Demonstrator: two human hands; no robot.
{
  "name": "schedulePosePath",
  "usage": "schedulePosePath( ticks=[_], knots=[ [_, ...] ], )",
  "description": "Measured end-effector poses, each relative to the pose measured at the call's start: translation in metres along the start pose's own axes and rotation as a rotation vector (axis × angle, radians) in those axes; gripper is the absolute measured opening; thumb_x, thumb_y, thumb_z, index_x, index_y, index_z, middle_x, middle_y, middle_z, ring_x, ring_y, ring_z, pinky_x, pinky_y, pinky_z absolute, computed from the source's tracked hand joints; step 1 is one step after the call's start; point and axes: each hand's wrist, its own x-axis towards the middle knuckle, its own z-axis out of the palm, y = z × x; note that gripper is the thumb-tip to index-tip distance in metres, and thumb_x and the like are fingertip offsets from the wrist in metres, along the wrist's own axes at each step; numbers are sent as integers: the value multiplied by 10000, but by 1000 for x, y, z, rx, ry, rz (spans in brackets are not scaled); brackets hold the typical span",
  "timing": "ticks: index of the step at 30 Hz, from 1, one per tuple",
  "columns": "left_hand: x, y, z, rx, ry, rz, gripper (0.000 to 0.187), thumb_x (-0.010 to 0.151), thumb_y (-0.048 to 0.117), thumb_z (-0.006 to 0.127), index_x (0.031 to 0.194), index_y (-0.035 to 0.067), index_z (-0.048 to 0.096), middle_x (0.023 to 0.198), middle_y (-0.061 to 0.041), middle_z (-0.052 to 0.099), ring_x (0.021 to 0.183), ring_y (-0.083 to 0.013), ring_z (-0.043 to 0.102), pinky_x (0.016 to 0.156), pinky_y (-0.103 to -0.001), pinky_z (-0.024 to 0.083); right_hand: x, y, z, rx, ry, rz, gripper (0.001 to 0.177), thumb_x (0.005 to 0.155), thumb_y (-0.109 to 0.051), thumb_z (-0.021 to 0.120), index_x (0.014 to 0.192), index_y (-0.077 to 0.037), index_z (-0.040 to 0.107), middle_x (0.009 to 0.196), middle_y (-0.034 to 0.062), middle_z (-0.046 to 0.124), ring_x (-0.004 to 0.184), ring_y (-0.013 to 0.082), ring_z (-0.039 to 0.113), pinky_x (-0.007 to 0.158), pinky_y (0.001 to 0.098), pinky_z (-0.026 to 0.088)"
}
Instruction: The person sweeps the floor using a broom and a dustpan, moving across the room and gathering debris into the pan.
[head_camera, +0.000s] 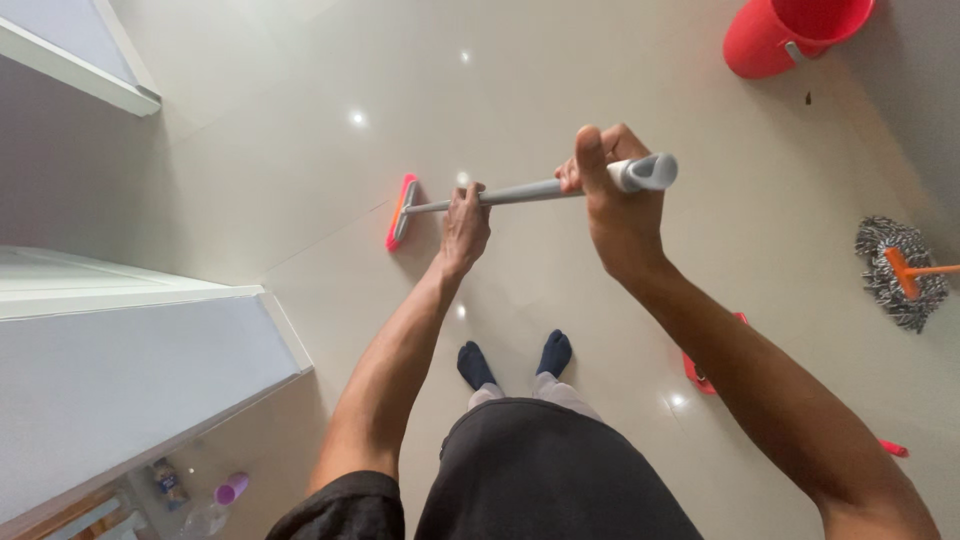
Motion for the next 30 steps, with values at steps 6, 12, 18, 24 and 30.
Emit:
schedulePosePath(
  ticks=[6,12,18,24,30],
  knots=[
    [2,36,8,-80,-73,116,197,1002,179,647,1137,51,583,980,-215,673,878,-422,667,750,-534,527,-4,-45,-14,-191,-65,-28,450,1066,-489,626,909,-88,495,799,19,604,790,101,619,788,307,557],
    [-27,102,2,-141,-193,183,186,976,143,645,1114,36,581,912,-200,680,812,-403,674,708,-528,510,-18,-93,-29,-455,-153,22,453,1061,-485,588,862,-82,531,781,9,615,770,104,602,728,295,498],
    [-21,125,-23,-162,-369,199,139,955,33,592,1073,26,519,886,-190,667,792,-405,653,670,-523,477,-30,-143,-48,-311,-347,4,382,1006,-353,684,769,-83,554,887,13,622,919,129,639,893,359,554],
    [5,106,-6,-278,-286,309,168,936,-52,567,1060,51,523,906,-191,655,807,-423,638,691,-533,459,-24,-124,-56,-413,-585,-262,260,881,-248,745,783,-87,566,847,26,717,874,180,742,966,414,601],
    [-15,77,22,-365,-311,280,226,790,-29,599,994,62,569,897,-146,695,846,-396,688,695,-503,508,-63,-62,-13,-732,-715,-482,475,789,-396,861,648,-36,584,624,76,652,490,250,607,451,357,499]
  ],
)
